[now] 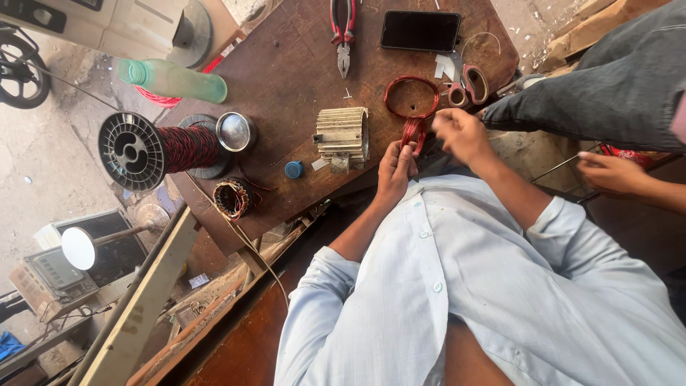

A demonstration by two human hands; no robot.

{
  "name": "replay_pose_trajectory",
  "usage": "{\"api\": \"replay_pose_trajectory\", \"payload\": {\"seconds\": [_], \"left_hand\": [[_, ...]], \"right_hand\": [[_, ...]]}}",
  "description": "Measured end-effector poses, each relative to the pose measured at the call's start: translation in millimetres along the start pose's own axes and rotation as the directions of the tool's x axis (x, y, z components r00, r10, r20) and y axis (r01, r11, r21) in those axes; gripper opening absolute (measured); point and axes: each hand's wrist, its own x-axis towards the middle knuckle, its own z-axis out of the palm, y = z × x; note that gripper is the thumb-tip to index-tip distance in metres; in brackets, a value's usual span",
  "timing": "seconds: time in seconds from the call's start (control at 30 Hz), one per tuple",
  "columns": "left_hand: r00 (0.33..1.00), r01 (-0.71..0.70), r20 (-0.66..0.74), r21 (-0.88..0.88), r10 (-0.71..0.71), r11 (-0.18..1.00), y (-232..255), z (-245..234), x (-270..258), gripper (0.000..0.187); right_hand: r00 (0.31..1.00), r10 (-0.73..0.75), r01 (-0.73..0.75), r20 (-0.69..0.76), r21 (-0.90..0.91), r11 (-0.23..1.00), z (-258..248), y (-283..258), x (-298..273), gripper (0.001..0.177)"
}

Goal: The person winds red copper wire into the slots of a motor stator by hand. They repeatedly pick up a coil of wire, insert it into the stator slots, and adjust the placement while working at a cluttered workbench.

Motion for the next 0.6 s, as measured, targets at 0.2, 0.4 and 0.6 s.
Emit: {"api": "replay_pose_trajectory", "payload": {"seconds": [0.2, 0.4, 0.6], "left_hand": [[0.996, 0.007, 0.084, 0.013, -0.008, 1.000, 2, 1, -9, 0.030], [0.977, 0.113, 0.186, -0.054, -0.102, 0.992, 12, 9, -8, 0.026], [0.950, 0.221, 0.263, -0.190, -0.168, 0.956, 25, -1, -11, 0.032]], "right_hand": [[0.751, -0.660, 0.548, 0.036, -0.592, 0.591, 19, 10, -20, 0.090], [0.627, -0.779, 0.555, 0.007, -0.705, 0.441, 31, -6, 9, 0.080], [0.582, -0.810, 0.574, 0.067, -0.739, 0.352, 37, 6, 23, 0.054]]}}
